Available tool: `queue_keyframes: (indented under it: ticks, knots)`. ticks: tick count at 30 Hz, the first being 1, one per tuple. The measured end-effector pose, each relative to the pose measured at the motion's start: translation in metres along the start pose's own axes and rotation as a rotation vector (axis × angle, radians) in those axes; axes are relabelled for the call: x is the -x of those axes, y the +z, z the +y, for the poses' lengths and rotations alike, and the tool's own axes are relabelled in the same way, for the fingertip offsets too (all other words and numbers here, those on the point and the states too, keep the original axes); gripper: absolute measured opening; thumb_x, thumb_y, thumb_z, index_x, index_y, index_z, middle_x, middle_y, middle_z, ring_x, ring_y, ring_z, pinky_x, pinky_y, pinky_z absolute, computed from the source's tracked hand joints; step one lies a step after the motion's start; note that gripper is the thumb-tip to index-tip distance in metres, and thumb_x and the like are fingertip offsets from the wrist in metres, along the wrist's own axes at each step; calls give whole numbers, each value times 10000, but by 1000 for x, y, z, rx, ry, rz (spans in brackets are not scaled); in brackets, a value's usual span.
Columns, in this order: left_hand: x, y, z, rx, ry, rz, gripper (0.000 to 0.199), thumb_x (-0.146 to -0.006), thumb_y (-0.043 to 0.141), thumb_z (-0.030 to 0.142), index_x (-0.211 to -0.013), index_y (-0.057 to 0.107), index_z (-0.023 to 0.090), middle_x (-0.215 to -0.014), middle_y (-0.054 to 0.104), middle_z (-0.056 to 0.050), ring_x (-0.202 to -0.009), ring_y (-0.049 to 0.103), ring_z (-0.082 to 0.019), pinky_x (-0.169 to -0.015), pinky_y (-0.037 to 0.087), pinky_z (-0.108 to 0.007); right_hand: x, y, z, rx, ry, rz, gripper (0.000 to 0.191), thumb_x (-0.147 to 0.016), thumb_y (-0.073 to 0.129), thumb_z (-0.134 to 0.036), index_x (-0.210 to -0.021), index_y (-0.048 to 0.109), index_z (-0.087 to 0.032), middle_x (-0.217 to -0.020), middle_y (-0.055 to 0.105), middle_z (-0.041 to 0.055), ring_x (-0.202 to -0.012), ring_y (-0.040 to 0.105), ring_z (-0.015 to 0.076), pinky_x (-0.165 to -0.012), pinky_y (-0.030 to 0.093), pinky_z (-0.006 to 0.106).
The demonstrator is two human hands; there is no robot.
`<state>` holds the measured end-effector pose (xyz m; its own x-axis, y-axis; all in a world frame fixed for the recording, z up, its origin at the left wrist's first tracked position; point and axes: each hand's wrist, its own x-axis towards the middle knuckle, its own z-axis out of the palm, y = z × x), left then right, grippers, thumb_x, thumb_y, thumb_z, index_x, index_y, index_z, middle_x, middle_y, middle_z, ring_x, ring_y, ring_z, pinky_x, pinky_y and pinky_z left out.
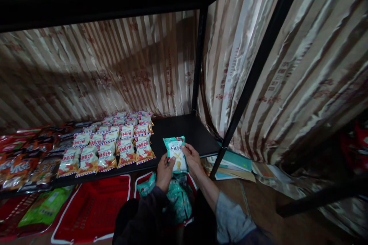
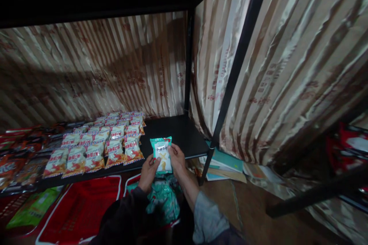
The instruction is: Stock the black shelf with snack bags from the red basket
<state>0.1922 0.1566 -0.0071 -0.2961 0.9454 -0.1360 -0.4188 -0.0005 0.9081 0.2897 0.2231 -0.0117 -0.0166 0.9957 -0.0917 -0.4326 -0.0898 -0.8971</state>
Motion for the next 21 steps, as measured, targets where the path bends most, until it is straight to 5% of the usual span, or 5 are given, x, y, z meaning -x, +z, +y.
queue_keyframes:
  ticks: [7, 13, 21]
  knots:
    - [-61, 0, -3, -152, 164, 111, 498, -687, 693, 455, -1087, 615, 170, -1060, 681, -116, -952, 648, -232, -839, 502, -339, -24, 8, 15, 115, -108, -65, 726, -613, 734, -486, -1252, 493, -240, -1062, 664, 64, -904, 652, 229, -763, 535, 352]
    - [-108, 4, -4, -234, 222, 244, 484, -706, 675, 403, -1132, 593, 189, -1103, 664, -104, -1017, 617, -231, -884, 466, -336, -65, 15, 25, 352, -305, -159, 619, -696, 680, -366, -1270, 490, -231, -1230, 593, 65, -1133, 549, 243, -985, 421, 409]
    - [-155, 16, 18, -428, 274, 410, 446, -749, 616, 369, -1160, 573, 200, -1143, 645, -107, -1088, 579, -237, -930, 412, -329, -120, 46, 25, 383, -393, -84, 524, -686, 649, -332, -1194, 561, -239, -1205, 614, 41, -1125, 544, 242, -986, 405, 373]
